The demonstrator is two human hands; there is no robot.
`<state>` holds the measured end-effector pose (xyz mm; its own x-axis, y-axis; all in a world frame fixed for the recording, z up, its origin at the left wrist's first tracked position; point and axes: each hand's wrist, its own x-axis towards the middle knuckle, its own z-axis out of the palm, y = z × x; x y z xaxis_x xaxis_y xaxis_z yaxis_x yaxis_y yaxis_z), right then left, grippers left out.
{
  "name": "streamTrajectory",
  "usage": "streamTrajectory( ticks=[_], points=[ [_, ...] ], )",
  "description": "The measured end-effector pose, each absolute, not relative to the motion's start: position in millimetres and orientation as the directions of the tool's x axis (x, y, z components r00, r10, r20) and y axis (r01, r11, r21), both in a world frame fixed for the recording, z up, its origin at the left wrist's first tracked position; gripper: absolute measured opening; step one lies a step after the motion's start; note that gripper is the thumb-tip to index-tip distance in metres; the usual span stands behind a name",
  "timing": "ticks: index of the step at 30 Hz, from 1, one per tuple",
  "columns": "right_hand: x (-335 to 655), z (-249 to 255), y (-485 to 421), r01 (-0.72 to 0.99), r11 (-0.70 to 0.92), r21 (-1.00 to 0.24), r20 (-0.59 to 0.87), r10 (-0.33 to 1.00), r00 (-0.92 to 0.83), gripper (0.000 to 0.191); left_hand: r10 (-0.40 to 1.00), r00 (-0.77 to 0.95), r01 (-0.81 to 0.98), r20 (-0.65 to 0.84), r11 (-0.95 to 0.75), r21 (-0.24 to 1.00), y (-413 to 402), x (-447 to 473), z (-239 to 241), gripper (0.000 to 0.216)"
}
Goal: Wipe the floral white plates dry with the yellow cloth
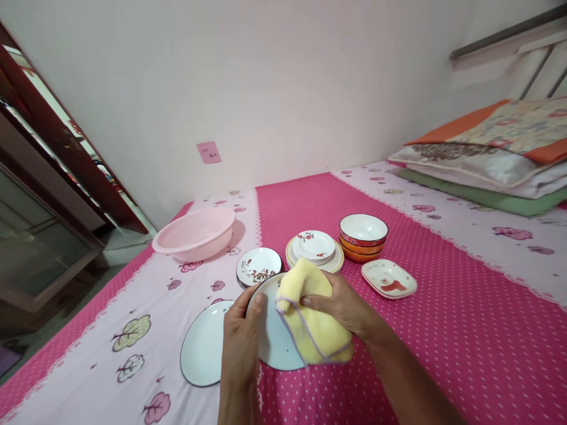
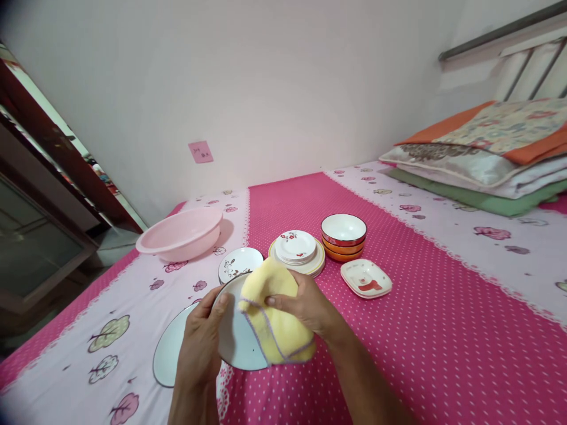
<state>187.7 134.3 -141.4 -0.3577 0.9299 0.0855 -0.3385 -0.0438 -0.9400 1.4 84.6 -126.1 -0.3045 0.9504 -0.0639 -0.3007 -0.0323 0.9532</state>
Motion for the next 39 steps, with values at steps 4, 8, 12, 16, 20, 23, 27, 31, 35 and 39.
streamTrajectory(
  ticks=[4,8,12,16,20,23,27,31,35,39],
  points=[
    [174,-142,135,-0.446,-0.082,-0.891,0.061,0.953,-0.297,0.055,0.906,-0.415,-0.362,-0.087,-0.077,0.929,89,0,-134,0.056],
    [156,-149,134,-0.61,-0.141,-0.78,0.003,0.974,-0.228,0.056,0.868,-0.494,-0.457,-0.048,-0.212,0.864,91,7,-136,0.044],
    [130,-159,126,-0.759,-0.269,-0.593,-0.109,0.961,-0.256,0.058,0.77,-0.635,-0.477,-0.064,-0.325,0.817,90,22,-130,0.025],
    [103,-166,113,-0.822,-0.361,-0.44,-0.201,0.932,-0.302,0.061,0.707,-0.701,-0.472,-0.094,-0.361,0.804,88,36,-126,0.033],
    [104,-169,114,-0.808,-0.361,-0.466,-0.241,0.93,-0.276,0.061,0.738,-0.66,-0.523,-0.142,-0.315,0.792,89,33,-127,0.046],
    [128,-163,123,-0.734,-0.332,-0.592,-0.206,0.943,-0.26,0.063,0.81,-0.57,-0.543,-0.138,-0.245,0.803,91,18,-127,0.043],
    [164,-149,131,-0.569,-0.247,-0.784,-0.054,0.941,-0.334,0.065,0.898,-0.43,-0.431,-0.099,-0.108,0.896,88,-3,-128,0.045],
    [173,-144,131,-0.489,-0.217,-0.845,0.003,0.912,-0.41,0.06,0.934,-0.354,-0.277,-0.039,-0.064,0.959,84,-8,-127,0.05],
    [159,-145,129,-0.59,-0.228,-0.775,0.024,0.921,-0.388,0.057,0.87,-0.492,-0.258,-0.038,-0.104,0.96,85,-2,-126,0.045],
    [131,-155,122,-0.688,-0.342,-0.64,-0.076,0.92,-0.386,0.064,0.73,-0.677,-0.316,-0.09,-0.178,0.932,86,12,-127,0.036]
  ],
)
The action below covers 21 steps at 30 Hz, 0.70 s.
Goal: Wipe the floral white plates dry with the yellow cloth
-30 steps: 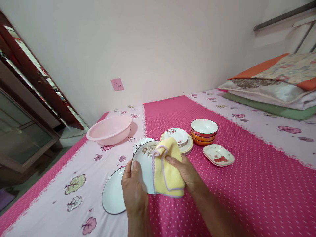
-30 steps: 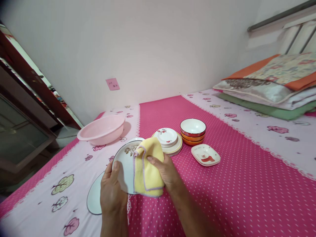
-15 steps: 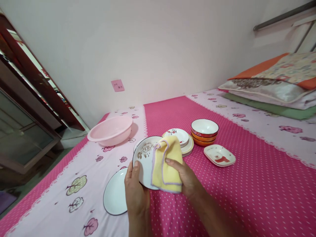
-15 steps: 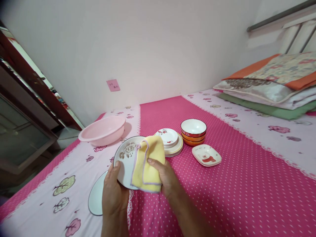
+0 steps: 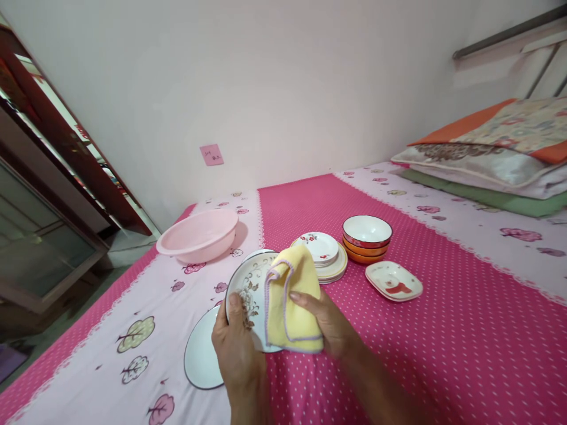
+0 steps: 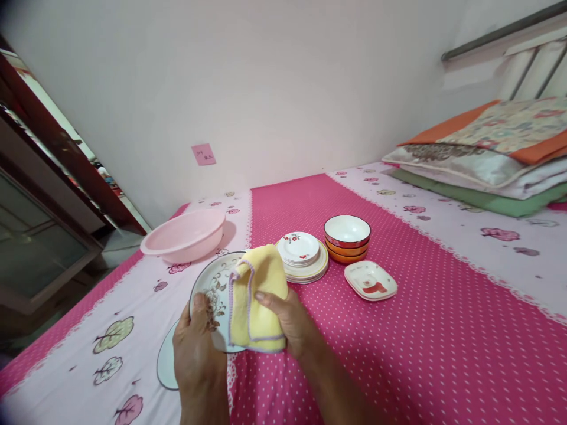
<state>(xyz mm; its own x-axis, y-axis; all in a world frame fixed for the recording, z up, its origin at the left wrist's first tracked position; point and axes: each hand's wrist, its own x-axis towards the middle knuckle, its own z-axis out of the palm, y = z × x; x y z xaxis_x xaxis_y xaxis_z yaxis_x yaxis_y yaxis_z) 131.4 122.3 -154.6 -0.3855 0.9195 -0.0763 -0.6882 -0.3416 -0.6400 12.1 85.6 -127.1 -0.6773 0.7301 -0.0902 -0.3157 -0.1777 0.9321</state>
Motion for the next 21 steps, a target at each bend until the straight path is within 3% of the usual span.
streamTrajectory(
  ticks=[3,6,10,14,17,19,21],
  points=[
    [106,-166,113,-0.719,-0.44,-0.538,-0.183,0.893,-0.41,0.066,0.592,-0.802,-0.294,-0.086,-0.265,0.918,85,23,-130,0.043],
    [90,-175,106,-0.742,-0.438,-0.507,-0.214,0.898,-0.384,0.066,0.567,-0.82,-0.254,-0.077,-0.24,0.937,85,26,-134,0.046],
    [101,-174,113,-0.725,-0.341,-0.598,-0.178,0.939,-0.295,0.065,0.682,-0.724,-0.385,-0.106,-0.272,0.882,93,23,-138,0.044],
    [132,-167,129,-0.571,-0.07,-0.818,-0.073,0.997,-0.017,0.059,0.815,-0.566,-0.427,-0.122,-0.163,0.889,100,20,-137,0.043],
    [152,-165,136,-0.227,0.162,-0.96,0.114,0.971,0.211,0.046,0.811,-0.553,-0.462,-0.193,-0.105,0.881,97,18,-129,0.052],
    [161,-166,138,-0.035,0.36,-0.932,0.343,0.91,0.232,0.039,0.864,-0.452,-0.57,-0.223,-0.087,0.817,92,17,-121,0.062],
    [168,-164,137,0.115,0.564,-0.818,0.575,0.809,0.119,0.035,0.93,-0.295,-0.683,-0.217,-0.047,0.729,89,17,-113,0.067]
  ],
)
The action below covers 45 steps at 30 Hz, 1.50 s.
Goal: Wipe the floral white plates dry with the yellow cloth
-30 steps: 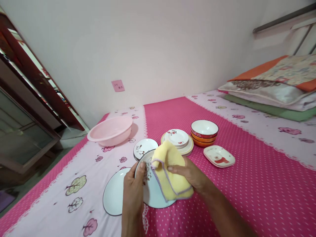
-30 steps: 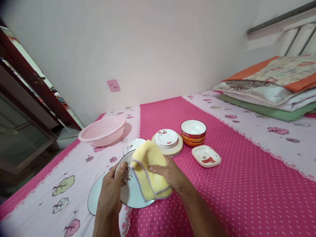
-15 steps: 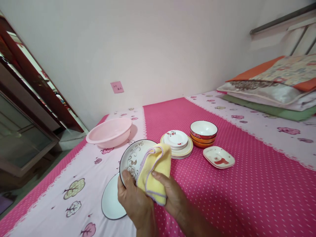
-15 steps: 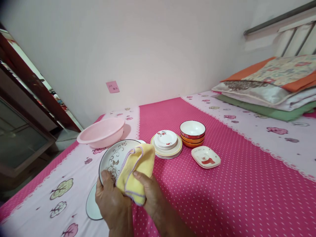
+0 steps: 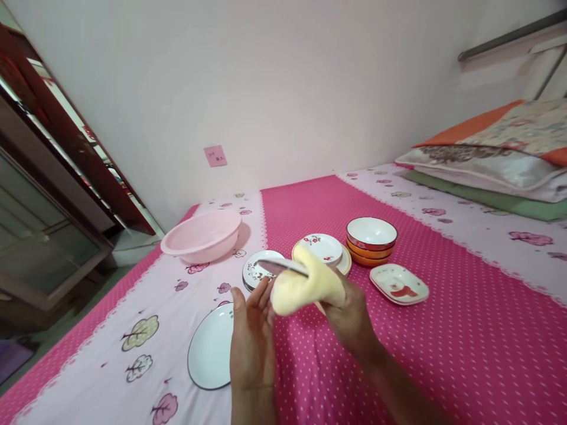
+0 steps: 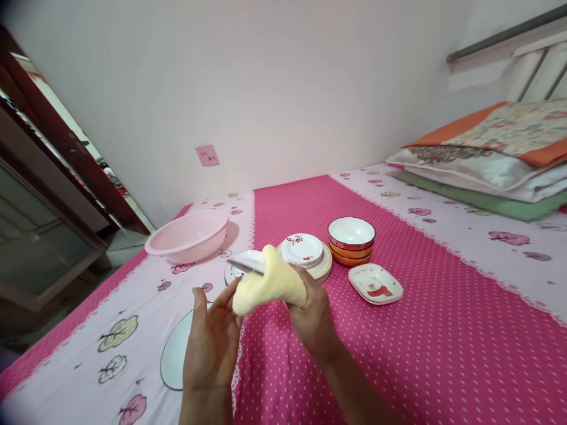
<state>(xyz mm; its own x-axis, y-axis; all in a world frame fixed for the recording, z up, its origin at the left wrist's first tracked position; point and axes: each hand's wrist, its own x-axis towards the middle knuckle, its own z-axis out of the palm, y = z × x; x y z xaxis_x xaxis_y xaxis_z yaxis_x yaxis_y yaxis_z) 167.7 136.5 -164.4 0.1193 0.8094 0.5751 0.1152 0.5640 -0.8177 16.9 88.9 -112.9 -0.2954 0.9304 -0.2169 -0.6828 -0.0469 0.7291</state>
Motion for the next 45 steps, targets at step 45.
streamTrajectory(
  ticks=[45],
  points=[
    [241,-102,116,0.781,0.195,-0.594,0.73,0.539,0.42,0.042,0.923,-0.172,-0.907,-0.344,-0.013,0.421,98,37,-135,0.045]
  ],
)
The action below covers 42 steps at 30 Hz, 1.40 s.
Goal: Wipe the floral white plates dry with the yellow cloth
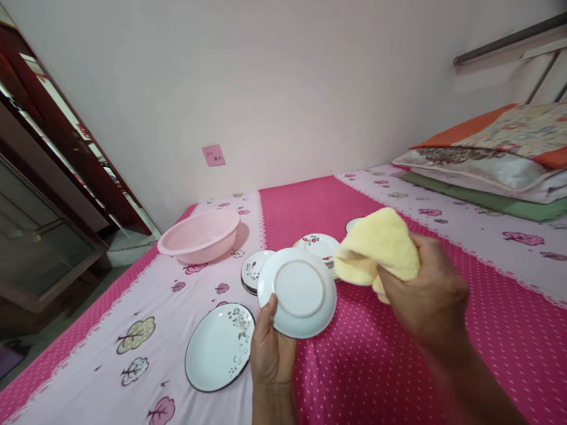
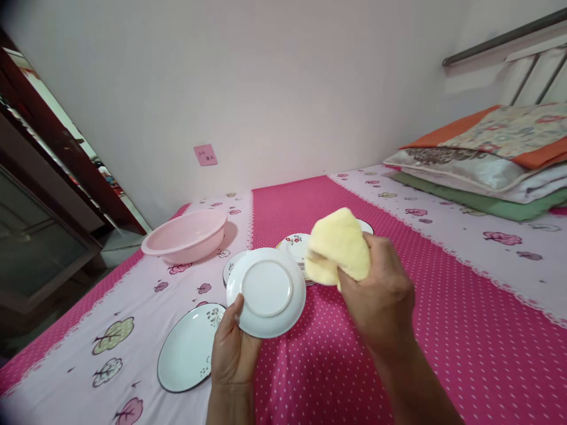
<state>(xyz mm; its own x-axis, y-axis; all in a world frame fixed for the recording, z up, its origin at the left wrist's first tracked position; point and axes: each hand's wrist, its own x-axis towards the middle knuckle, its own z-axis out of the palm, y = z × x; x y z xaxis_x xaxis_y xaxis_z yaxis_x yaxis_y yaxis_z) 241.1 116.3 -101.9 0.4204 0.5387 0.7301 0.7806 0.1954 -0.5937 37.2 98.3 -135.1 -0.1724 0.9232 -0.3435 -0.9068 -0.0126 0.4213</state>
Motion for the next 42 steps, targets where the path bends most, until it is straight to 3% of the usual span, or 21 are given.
streamTrajectory(
  ticks=[3,5,8,12,15,17,22,25,29,33,38,42],
  points=[
    [251,-97,120,0.756,0.035,-0.654,0.577,0.67,0.468,0.061,0.937,-0.164,-0.901,-0.309,-0.015,0.434,98,39,-135,0.042],
    [245,-94,120,0.682,0.025,-0.731,0.412,0.813,0.412,0.071,0.939,-0.172,-0.887,-0.297,-0.017,0.461,98,41,-135,0.042],
    [219,-95,115,0.471,0.154,-0.869,0.282,0.935,0.215,0.078,0.944,-0.168,-0.882,-0.285,-0.015,0.47,98,46,-134,0.04],
    [184,-99,102,0.243,0.325,-0.914,0.311,0.946,-0.094,0.084,0.963,-0.134,-0.886,-0.235,-0.009,0.464,97,51,-133,0.04],
    [174,-100,93,0.311,0.462,-0.831,0.381,0.878,-0.289,0.079,0.968,-0.082,-0.875,-0.237,0.045,0.483,97,50,-135,0.045],
    [174,-100,91,0.403,0.579,-0.709,0.454,0.812,-0.366,0.068,0.974,-0.07,-0.864,-0.213,0.048,0.501,98,49,-137,0.049],
    [176,-108,102,0.517,0.746,-0.42,0.629,0.65,-0.426,0.05,0.984,-0.079,-0.845,-0.162,0.02,0.535,98,54,-140,0.046],
    [182,-117,115,0.577,0.695,-0.43,0.674,0.672,-0.307,0.043,0.989,-0.049,-0.868,-0.142,0.029,0.496,97,60,-140,0.044],
    [193,-123,129,0.58,0.58,-0.572,0.629,0.764,-0.145,0.035,0.992,-0.061,-0.884,-0.113,-0.001,0.467,96,60,-137,0.047],
    [188,-117,121,0.56,0.551,-0.619,0.561,0.809,-0.176,0.029,0.981,-0.105,-0.883,-0.163,-0.017,0.47,96,51,-135,0.054],
    [154,-113,90,0.52,0.679,-0.519,0.576,0.727,-0.375,0.049,0.977,-0.094,-0.879,-0.193,0.01,0.478,95,41,-144,0.051],
    [140,-126,91,0.547,0.759,-0.353,0.691,0.605,-0.395,0.062,0.985,-0.107,-0.866,-0.139,-0.024,0.5,96,47,-149,0.04]
  ],
)
